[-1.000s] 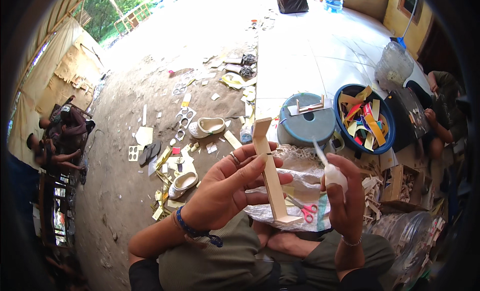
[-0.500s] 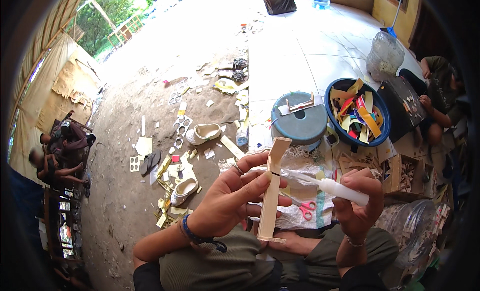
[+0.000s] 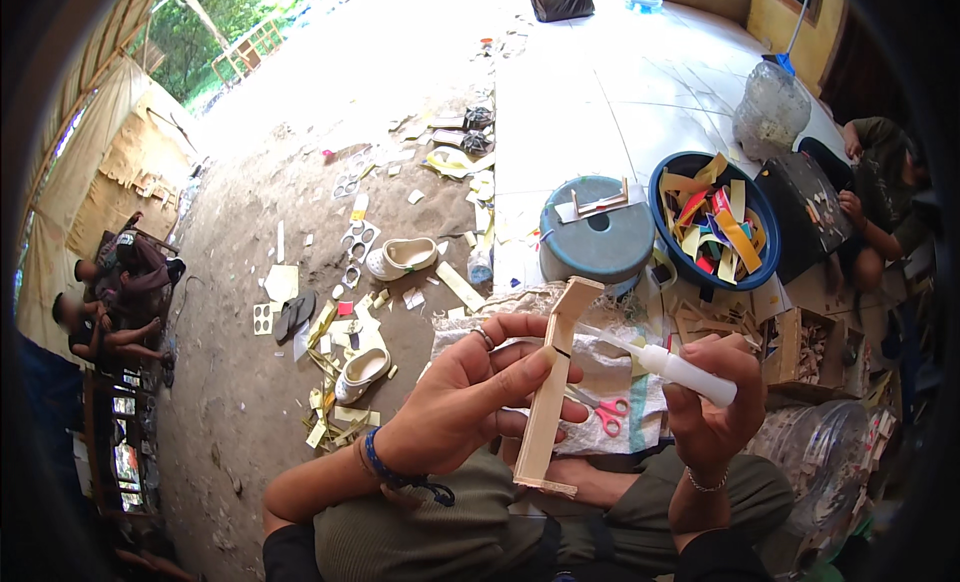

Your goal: The person assembles small craft parts by cutting yellow and red printed strips with scissors, folding them, and gluing them onto wooden frames. They handle multiple pieces one at a time, applying glue and pressing the strips into place.

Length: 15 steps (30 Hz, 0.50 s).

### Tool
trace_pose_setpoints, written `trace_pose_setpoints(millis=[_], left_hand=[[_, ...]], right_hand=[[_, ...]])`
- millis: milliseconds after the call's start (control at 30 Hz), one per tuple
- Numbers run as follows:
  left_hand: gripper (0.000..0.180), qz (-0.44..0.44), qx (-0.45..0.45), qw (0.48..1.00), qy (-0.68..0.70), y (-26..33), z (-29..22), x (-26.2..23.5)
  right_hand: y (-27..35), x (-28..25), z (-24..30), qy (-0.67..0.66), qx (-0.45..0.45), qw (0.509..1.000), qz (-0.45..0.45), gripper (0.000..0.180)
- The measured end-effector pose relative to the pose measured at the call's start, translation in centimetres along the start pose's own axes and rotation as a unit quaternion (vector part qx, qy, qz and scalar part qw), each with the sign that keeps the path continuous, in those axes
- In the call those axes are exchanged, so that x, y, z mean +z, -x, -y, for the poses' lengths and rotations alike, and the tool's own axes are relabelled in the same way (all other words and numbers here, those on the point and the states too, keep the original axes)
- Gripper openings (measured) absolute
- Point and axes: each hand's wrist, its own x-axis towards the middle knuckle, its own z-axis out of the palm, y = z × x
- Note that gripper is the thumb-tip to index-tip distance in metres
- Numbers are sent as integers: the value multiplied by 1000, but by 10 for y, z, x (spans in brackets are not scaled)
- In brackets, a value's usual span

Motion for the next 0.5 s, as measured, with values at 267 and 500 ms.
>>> trace_pose_setpoints(millis=[267,500], left_hand=[[36,8,-17,1000,0,-3,3,-5],[37,35,-24,999,-14,-3,2,-4]], right_hand=[[-3,-5,4,7,-14,999,32,36],[3,-6,6,41,-31,998,30,36]])
